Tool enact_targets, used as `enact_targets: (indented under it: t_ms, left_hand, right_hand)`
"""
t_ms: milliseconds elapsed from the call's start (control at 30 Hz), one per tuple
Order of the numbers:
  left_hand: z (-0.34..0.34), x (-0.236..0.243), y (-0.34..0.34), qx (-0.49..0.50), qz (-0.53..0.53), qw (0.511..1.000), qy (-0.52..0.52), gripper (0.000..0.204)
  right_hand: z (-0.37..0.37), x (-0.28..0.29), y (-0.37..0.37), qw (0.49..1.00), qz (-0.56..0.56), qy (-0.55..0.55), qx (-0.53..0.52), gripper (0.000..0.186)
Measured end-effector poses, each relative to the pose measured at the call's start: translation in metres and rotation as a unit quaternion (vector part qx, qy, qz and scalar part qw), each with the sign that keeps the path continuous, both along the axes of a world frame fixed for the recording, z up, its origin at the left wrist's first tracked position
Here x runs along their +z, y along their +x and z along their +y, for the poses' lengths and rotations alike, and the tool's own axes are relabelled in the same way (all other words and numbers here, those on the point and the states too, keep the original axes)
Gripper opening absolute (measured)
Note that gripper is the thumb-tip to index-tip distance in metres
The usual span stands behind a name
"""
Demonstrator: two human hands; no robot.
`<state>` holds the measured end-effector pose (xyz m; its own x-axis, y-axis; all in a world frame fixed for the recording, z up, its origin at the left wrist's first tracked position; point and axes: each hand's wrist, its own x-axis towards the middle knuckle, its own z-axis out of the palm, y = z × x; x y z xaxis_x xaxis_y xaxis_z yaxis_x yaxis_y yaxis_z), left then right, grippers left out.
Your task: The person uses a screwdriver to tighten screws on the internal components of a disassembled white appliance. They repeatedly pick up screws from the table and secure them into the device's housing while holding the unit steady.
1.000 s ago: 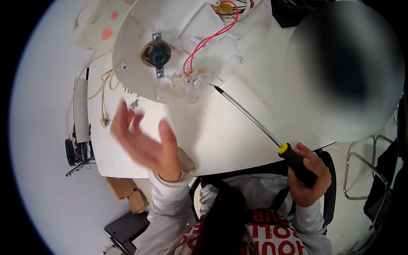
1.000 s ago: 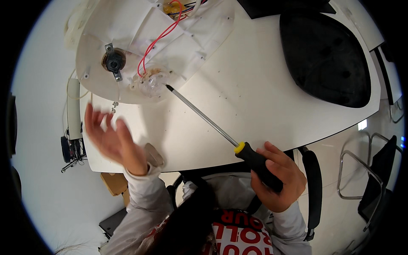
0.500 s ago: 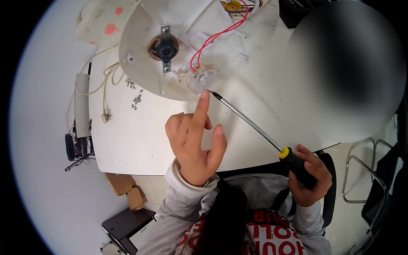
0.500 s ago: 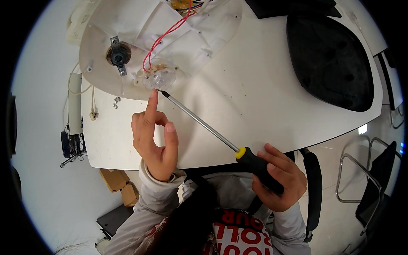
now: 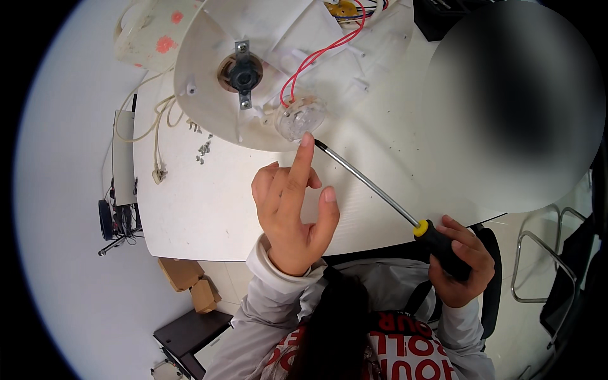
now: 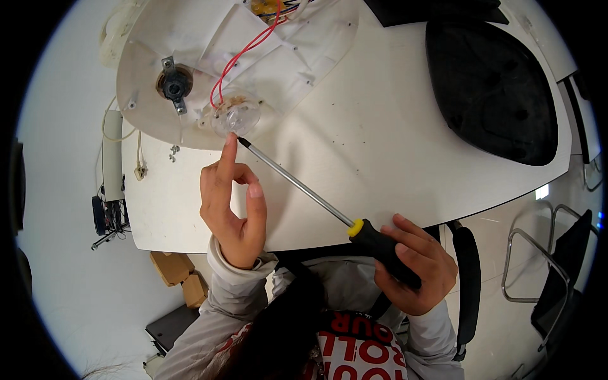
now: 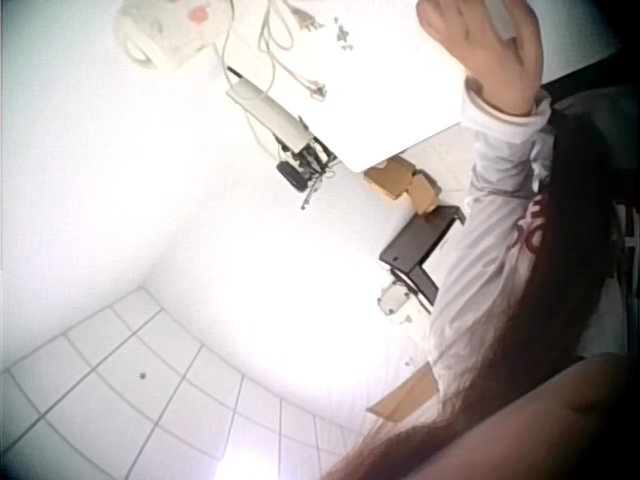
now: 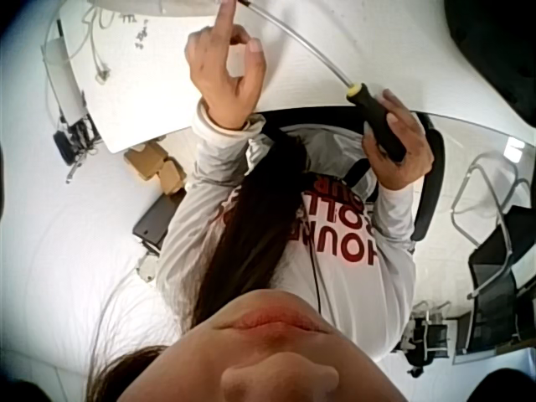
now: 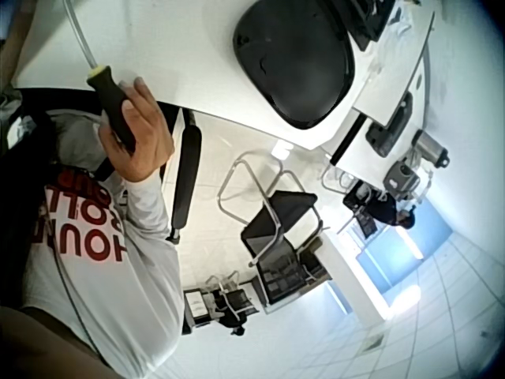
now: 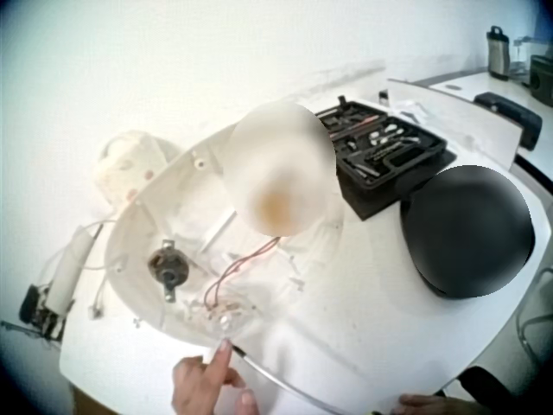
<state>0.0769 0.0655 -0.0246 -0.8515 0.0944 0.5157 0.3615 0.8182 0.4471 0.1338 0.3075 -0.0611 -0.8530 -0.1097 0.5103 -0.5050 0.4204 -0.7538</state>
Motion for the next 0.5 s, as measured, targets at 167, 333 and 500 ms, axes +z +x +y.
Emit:
enact_targets:
  t_ms: [167,333,500]
  left_hand:
    - [0.006,0.002,0.008,-0.015,-0.051,0.992,0.113,0.056]
    - [0.046,-0.003,0.021,-0.075,-0.229,0.782,0.575,0.056]
    - [0.065,0.002,0.012,-0.142,-0.379,0.573,0.713,0.050]
  right_hand:
    - [0.000,-0.002,0.003,1.000,-0.014,-0.021,-0.004,0.053]
    - [-0.003,0.000,0.007,0.999,-0.035,-0.034,-0.020,0.051]
    - [-0.009,0.009,0.009,0.998,-0.046,0.001,-0.035,0.051]
